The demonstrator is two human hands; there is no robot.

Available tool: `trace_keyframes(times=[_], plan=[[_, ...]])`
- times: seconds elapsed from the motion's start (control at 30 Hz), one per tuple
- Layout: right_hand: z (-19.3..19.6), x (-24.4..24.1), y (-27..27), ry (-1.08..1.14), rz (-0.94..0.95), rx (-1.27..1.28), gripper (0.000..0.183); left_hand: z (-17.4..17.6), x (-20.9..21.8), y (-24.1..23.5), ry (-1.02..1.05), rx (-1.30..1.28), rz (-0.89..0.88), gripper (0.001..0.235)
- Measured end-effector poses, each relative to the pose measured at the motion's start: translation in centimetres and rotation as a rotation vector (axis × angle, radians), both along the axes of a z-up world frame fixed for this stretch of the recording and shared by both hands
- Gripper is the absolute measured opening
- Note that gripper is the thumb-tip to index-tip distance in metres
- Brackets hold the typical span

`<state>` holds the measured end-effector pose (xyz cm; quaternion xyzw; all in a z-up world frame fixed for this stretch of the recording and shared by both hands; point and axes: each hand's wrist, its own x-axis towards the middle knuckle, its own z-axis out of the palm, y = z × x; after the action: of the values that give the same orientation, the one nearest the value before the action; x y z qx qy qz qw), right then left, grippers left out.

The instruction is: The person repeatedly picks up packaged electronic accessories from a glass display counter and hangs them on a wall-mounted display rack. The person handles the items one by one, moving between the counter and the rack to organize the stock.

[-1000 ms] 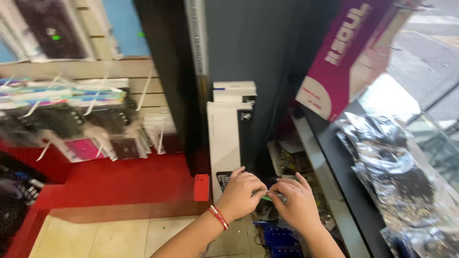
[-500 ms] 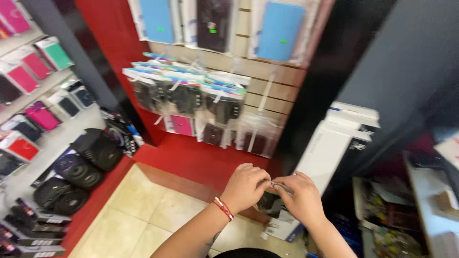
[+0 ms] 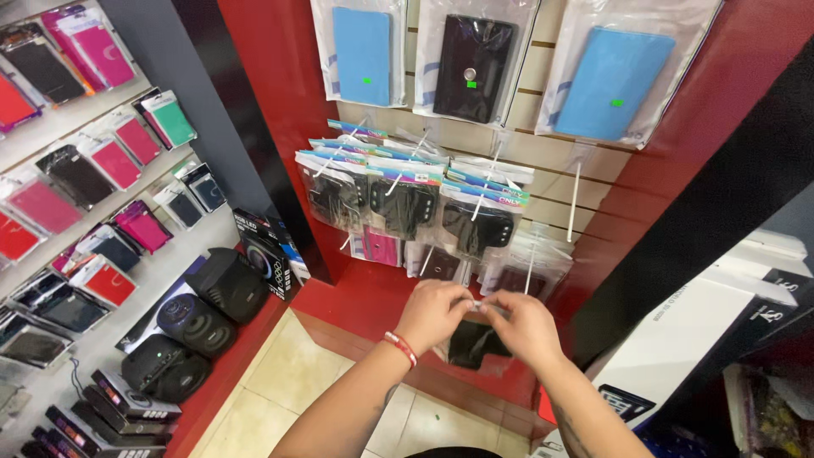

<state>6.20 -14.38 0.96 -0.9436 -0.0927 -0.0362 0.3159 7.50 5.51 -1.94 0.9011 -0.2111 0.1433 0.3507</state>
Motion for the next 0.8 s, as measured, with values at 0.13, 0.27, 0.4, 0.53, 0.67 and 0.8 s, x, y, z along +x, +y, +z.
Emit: trace_keyframes(times=[0.13,0.27,0.4,0.53,0.67,0.8], plan=[[0.9,4.0,1.2,0.003,-0.042,0.003,0.017,-0.4,5.1,0.7,0.032,0.032,0.038,0.011],[0.6,9.2,1.5,0.071,-0.082,-0.075,0.023,-0.9,10.1,0.6,0.094,0.067,0.094,0.017],[0.5,13.0,2.0,0.095,-0.092,-0.034,0.021,-1.5,14.4,0.6,0.139,0.127,0.165,0.019],[0.9,15.8,2.2,0.104,-0.097,-0.012,0.021,-2.2,18.1,0.7,0.142,0.179,0.174,0.020],[-0.2,18.9,1.5,0.180,-0.057,-0.105,0.026,-2.6,20.1,0.8,0.196,0.185,0.143,0.021],[0.8,19.7,1.7,0.189,-0.017,-0.129,0.025,-3.6,21.2,1.1,0.210,0.171,0.109,0.020]])
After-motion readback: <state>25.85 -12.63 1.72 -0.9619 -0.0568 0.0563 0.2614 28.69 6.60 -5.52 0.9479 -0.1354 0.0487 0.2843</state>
